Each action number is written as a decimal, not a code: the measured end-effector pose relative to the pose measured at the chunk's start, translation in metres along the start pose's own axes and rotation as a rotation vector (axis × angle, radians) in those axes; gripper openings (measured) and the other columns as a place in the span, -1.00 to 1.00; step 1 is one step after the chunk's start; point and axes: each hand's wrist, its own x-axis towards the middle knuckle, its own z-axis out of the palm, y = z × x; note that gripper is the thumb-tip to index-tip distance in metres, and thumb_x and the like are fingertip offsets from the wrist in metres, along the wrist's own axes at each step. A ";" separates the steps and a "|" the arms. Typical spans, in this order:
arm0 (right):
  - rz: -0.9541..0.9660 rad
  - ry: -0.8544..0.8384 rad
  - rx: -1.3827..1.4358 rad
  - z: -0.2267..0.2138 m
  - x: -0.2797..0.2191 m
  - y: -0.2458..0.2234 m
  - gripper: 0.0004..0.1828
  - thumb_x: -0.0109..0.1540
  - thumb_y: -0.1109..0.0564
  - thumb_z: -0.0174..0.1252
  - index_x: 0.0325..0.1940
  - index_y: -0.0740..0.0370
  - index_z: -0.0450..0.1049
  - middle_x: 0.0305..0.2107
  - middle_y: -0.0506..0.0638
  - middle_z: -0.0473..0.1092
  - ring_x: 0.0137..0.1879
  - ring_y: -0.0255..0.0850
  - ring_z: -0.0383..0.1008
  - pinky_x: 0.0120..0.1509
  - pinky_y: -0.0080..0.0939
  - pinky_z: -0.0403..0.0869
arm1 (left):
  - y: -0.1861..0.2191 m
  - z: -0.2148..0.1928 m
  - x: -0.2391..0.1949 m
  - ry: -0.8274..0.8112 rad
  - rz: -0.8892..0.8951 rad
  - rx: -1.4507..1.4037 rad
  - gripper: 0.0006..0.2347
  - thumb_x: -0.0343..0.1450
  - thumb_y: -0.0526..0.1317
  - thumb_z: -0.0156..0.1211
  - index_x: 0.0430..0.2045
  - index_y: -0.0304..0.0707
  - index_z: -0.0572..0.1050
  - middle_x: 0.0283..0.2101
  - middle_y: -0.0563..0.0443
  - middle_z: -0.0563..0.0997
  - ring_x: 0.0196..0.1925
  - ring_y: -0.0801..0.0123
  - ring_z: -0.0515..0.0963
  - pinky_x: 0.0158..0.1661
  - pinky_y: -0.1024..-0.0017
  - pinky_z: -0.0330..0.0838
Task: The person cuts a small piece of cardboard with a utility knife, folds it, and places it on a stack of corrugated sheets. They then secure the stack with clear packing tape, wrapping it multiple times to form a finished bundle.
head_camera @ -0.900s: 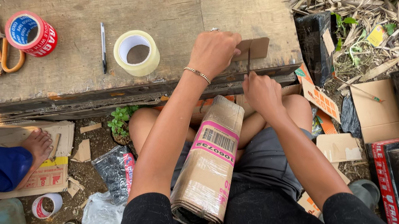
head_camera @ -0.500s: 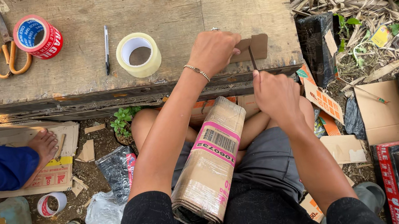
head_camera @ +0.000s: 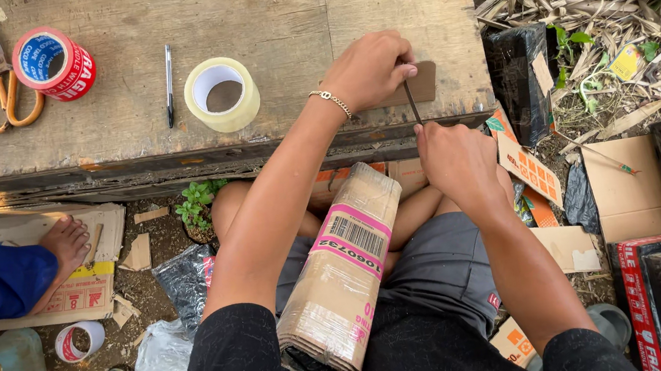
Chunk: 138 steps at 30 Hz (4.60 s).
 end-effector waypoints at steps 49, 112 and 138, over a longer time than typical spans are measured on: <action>0.000 0.275 0.058 0.110 0.032 0.011 -0.57 0.42 -0.01 0.03 -0.47 0.25 0.47 -0.64 0.30 0.45 -0.50 0.28 0.51 -0.41 0.21 0.48 | -0.007 0.010 -0.005 0.080 0.081 0.131 -0.87 0.37 -0.16 0.35 -0.46 -0.21 0.58 -0.27 0.05 0.55 -0.18 0.12 0.60 -0.22 0.16 0.47; 0.057 0.312 0.105 0.103 0.038 0.004 -0.62 0.43 -0.03 0.04 -0.39 0.23 0.42 -0.58 0.23 0.48 -0.45 0.26 0.51 -0.38 0.23 0.44 | 0.001 0.030 -0.013 0.053 0.168 0.451 -0.81 0.19 -0.27 0.40 -0.42 -0.22 0.52 -0.33 0.00 0.62 -0.28 0.12 0.67 -0.31 0.19 0.53; 0.063 0.289 0.187 0.112 0.031 -0.002 -0.67 0.36 0.01 0.09 -0.39 0.25 0.44 -0.59 0.33 0.45 -0.44 0.33 0.49 -0.36 0.31 0.42 | 0.013 0.021 -0.022 -0.033 0.027 0.388 -0.83 0.29 -0.18 0.37 -0.40 -0.23 0.53 -0.27 -0.02 0.64 -0.25 0.04 0.67 -0.36 0.12 0.52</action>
